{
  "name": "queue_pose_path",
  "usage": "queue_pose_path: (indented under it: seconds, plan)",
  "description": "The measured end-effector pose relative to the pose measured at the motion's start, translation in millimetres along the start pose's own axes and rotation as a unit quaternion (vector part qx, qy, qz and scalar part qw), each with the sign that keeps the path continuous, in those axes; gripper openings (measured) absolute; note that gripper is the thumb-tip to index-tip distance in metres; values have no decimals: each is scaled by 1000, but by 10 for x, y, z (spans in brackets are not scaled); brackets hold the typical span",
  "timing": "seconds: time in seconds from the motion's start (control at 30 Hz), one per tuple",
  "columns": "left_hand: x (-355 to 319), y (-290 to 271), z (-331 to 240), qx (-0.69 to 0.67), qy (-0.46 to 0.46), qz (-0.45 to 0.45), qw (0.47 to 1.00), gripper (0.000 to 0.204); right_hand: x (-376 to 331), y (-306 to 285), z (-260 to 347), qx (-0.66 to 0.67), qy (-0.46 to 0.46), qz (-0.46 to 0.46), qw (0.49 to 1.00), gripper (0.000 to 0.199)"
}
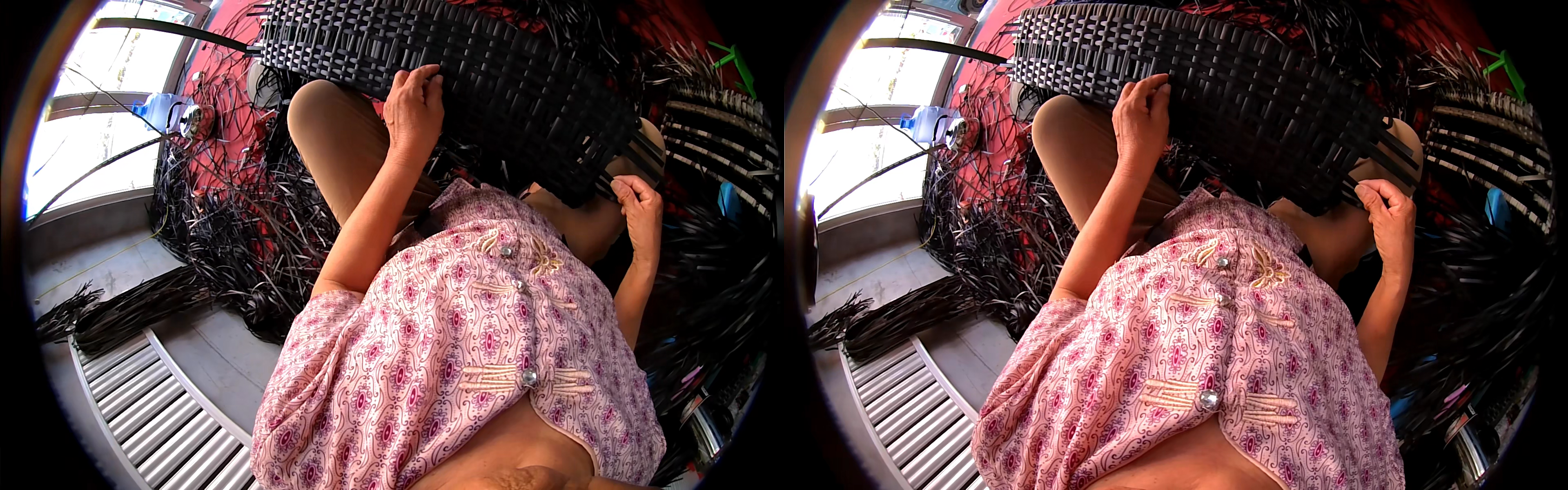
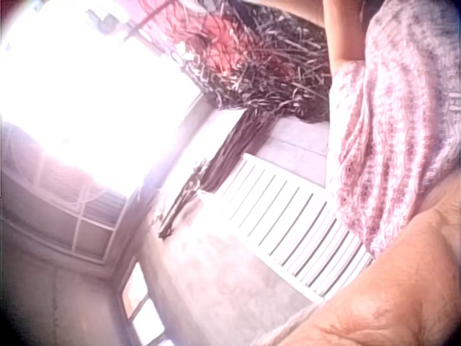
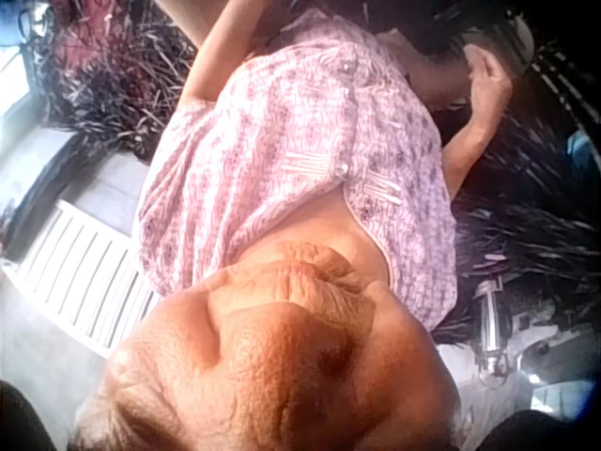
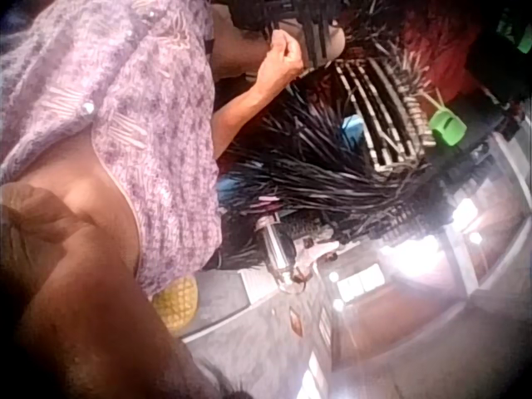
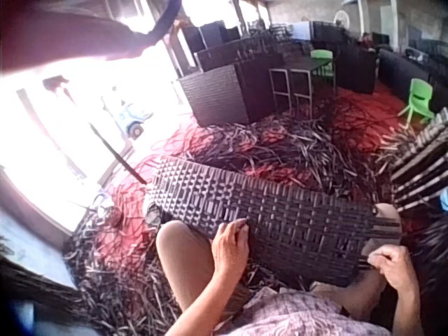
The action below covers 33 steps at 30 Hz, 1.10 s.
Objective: The person sits cross-legged on the floor and weaves a black plastic basket by hand. They interlace black plastic strips through the vertical ribs of the basket frame, working on the side and bottom sections.
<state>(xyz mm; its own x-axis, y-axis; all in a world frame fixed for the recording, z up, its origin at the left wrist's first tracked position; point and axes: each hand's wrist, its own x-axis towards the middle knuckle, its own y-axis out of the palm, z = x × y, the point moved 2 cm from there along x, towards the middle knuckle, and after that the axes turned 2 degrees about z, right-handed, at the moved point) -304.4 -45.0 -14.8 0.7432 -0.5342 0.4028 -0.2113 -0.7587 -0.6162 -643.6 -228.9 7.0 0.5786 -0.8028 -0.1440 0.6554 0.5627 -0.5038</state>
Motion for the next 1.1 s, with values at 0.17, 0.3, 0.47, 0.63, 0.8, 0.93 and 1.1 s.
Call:
queue_pose_path:
  seconds: [0.17, 0.3, 0.47, 0.63, 0.8, 0.93, 1.1]
  plan:
    - [216, -49, -17, 16, -32, 100, 994, 32, 19, 14, -25, -3, -1, -3, 1000, 14]
    - [281, -46, 30, -27, -77, 114, 990, 36, 14, 21, 9, 2, 21, 4, 1000, 15]
    - [289, -69, 42, -54, -127, 117, 983, 36, 7, 96, 160, -41, -30, -31, 998, 14]
    - [300, -46, 95, -92, -148, 99, 980, 30, 16, 145, 230, -80, -93, -45, 991, 14]
    - [302, -31, 174, -248, -207, 81, 943, 20, -8, 205, 314, -104, -124, -49, 986, 14]
    - [272, -62, 194, -269, -218, 61, 936, 17, -34, 163, 235, -81, -79, -39, 993, 19]
    - [315, -122, 315, -259, -211, 16, 942, 18, -55, -92, -31, -17, 20, 23, 999, 25]
